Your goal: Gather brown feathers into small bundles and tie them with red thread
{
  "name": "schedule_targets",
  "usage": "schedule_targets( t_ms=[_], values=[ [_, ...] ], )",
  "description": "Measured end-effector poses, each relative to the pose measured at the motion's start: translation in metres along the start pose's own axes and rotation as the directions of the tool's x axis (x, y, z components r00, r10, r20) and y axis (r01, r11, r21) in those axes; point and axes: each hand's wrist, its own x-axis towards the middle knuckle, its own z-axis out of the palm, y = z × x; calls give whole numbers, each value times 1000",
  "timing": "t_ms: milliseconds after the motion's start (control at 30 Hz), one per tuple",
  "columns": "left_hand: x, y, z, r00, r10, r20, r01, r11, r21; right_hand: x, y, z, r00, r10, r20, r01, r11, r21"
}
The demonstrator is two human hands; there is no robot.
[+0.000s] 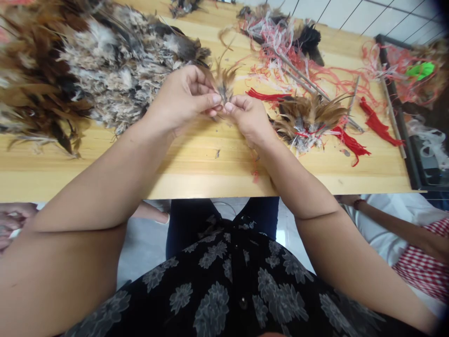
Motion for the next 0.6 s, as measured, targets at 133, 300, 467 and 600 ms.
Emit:
schedule_targets(
  t_ms=[133, 300, 467, 600],
  values=[
    [-3, 7, 2, 998, -62, -2, 62, 998, -27, -1, -5, 1, 1000, -18, 20, 19, 1000, -24],
    [-3, 7, 7, 998, -34, -55, 34, 999, 5, 1, 3, 2, 999, -36, -29, 36, 999, 1],
    [-1, 0, 7, 997, -1, -76, 7, 997, 76, 2, 2, 3, 999, -41, -17, 42, 998, 53],
    [-4, -2, 6, 998, 14, -61, -4, 987, 162, -2, -7, 3, 999, -40, -7, 40, 997, 65]
  ],
)
